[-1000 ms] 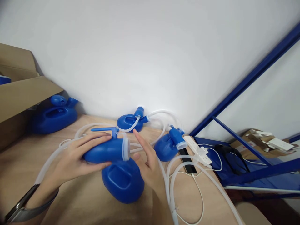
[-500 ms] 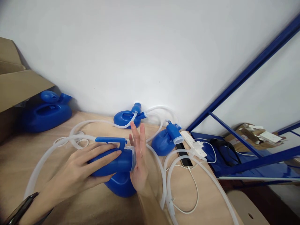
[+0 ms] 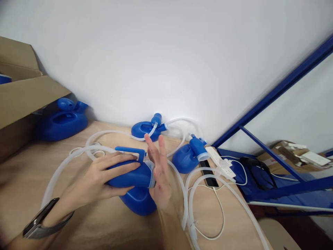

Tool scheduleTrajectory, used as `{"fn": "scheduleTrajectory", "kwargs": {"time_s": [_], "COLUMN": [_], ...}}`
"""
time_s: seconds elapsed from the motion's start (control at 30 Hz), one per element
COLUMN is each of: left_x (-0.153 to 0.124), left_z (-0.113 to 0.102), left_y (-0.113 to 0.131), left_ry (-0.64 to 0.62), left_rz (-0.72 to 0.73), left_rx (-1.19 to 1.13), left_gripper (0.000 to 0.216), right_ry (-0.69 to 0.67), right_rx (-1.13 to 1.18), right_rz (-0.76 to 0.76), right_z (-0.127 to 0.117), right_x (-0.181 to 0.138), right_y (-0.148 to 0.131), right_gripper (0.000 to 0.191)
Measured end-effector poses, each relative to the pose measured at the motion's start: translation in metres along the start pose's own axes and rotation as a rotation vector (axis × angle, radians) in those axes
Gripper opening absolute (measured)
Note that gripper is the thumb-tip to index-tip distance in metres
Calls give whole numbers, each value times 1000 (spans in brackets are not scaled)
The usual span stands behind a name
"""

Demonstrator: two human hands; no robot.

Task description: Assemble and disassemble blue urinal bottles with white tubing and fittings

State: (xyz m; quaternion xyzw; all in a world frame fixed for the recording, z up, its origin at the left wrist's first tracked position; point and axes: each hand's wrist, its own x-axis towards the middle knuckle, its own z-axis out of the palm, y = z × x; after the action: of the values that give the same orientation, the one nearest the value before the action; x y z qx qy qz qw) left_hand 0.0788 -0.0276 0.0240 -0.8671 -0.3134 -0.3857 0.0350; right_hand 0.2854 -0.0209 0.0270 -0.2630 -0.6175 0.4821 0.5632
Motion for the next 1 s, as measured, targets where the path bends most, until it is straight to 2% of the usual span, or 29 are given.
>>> {"fn": "scheduleTrajectory", "kwargs": {"time_s": [0.1, 0.2, 0.27, 0.33, 0.4, 0.53, 0.63, 0.73, 0.83, 0.9, 0.97, 1.0], "left_x": [3, 7, 9, 10, 9, 5, 1, -3, -8, -14, -19, -21], "left_z": [-3, -6, -5, -3, -1, -6, -20, -37, -50, -54, -55, -54], "left_y": [3, 13, 21, 26, 24, 8, -6, -18, -31, -41, -52, -56], "left_ry": [-10, 17, 23, 10, -10, -59, 0, 227, 557, 811, 1040, 1098], "left_rz": [91, 209, 253, 256, 244, 190, 38, -223, -493, -578, -564, -560], "left_rx": [86, 242, 345, 404, 424, 324, 192, 125, 85, 76, 53, 8], "left_gripper": [39, 29, 26, 26, 26, 31, 49, 58, 56, 53, 62, 69], "right_ry": [-49, 34, 89, 86, 76, 67, -17, -225, -399, -386, -255, -176], "right_rx": [97, 184, 231, 279, 312, 303, 90, -452, -961, -1137, -1266, -1330], "right_rz": [44, 121, 253, 411, 491, 416, 308, 298, 482, 709, 949, 1022], "right_z": [-5, -8, -8, -7, -8, -14, -19, -31, -63, -94, -127, -142], "right_x": [-2, 4, 10, 16, 19, 16, 12, 5, -11, -30, -53, -65], "right_y": [0, 10, 16, 20, 20, 19, 16, 9, -3, -9, -10, -8], "right_gripper": [57, 60, 63, 65, 66, 64, 59, 63, 74, 77, 74, 74]}}
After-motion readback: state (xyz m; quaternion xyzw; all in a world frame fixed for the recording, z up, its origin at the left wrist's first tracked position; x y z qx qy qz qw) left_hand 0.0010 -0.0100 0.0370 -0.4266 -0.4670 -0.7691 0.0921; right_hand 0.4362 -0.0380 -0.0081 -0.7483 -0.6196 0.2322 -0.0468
